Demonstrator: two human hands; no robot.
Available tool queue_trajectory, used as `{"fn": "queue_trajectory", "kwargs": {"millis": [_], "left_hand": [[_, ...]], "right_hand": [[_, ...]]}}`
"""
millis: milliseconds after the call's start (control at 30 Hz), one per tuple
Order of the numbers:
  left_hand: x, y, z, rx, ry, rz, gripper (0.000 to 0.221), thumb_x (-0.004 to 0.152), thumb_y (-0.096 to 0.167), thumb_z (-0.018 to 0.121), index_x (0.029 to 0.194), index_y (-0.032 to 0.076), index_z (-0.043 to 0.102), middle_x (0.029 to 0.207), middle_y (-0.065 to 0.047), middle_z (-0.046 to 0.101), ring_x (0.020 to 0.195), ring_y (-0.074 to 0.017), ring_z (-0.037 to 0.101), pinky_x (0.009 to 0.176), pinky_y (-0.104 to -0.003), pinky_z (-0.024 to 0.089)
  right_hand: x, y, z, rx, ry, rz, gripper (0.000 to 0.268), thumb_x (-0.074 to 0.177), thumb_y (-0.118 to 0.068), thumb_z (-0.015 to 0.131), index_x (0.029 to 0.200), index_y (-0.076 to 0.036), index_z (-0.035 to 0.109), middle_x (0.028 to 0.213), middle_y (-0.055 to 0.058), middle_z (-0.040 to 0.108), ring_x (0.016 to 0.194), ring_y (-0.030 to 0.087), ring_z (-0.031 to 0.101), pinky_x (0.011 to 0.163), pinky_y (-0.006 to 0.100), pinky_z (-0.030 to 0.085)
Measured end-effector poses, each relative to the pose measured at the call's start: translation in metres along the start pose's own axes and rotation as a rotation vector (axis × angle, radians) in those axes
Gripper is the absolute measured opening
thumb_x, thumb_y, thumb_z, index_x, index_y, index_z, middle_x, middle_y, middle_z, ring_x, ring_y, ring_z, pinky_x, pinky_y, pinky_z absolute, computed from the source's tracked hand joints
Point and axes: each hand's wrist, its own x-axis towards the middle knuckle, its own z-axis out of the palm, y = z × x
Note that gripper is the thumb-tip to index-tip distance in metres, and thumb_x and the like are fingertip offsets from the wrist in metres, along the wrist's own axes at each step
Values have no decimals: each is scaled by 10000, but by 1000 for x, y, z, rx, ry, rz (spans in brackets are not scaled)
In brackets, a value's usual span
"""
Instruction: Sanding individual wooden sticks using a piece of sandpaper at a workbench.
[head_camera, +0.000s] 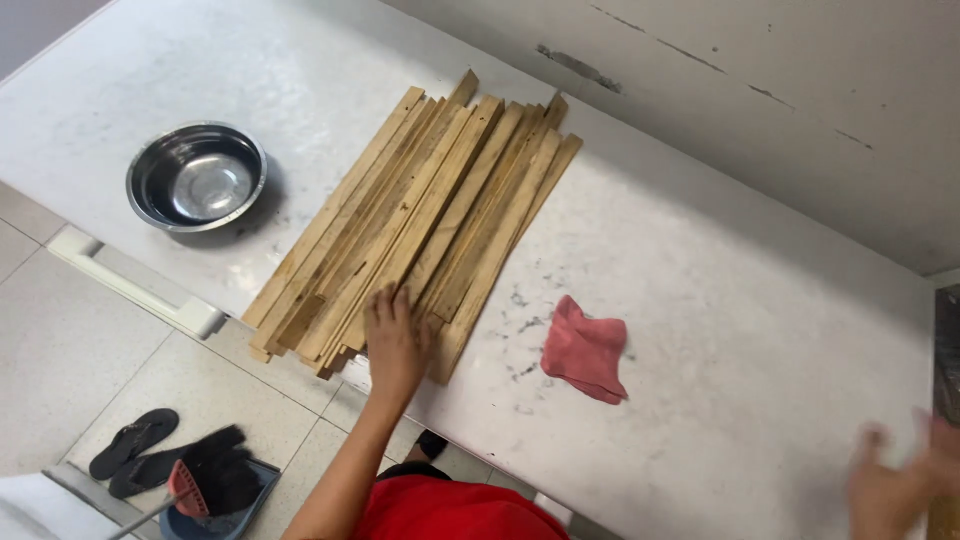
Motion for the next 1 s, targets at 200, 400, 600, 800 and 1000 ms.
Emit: {"fn": "queue_trajectory", "kwargs": {"millis": [200, 400, 600, 800, 1000], "left_hand": [[36, -92, 23, 223, -274, -158, 670, 857, 466, 743, 1368, 74, 558, 1289, -173, 587, 1261, -393, 537, 1010, -490, 481], [54, -104, 0, -202, -255, -235, 451, 927, 271, 683, 1280, -4, 620, 1111, -257, 639, 1074, -473, 633, 872, -522, 514], [72, -136, 1, -157, -328, -294, 268, 999, 320, 605, 1027, 139, 801, 1035, -122, 704, 1041, -326, 641, 824, -405, 545], [69, -142, 35, 104, -188, -121, 271, 812, 88, 670, 1068, -2, 661, 1042, -193, 618, 973, -380, 584, 785, -464, 552], [80, -146, 45, 249, -269, -99, 157, 815, 104, 610, 902, -15, 665, 896, -204, 708, 852, -364, 639, 684, -438, 558]], "right_hand": [[-87, -293, 143, 120, -675, -316, 792, 820, -561, 749, 1497, -240, 495, 1600, 205, 338, 1506, 538, 168, 1200, 730, 98], [-107, -334, 198, -47, -745, -253, 708, 920, -689, 550, 1542, -377, 421, 1645, 78, 317, 1553, 382, 198, 1213, 651, 168], [-98, -285, 199, -63, -653, -114, 1029, 776, -691, 695, 1634, -320, 265, 1678, 126, 243, 1533, 431, 221, 1207, 643, 197], [-102, -248, 220, 44, -452, -262, 556, 764, -127, 773, 1297, -116, 612, 1354, 81, 586, 1296, 315, 508, 1125, 450, 394], [-91, -271, 171, 1090, -241, 726, 218, 1147, -260, 436, 1295, -108, 490, 1137, 42, 553, 908, 117, 543, 774, 272, 498]]}}
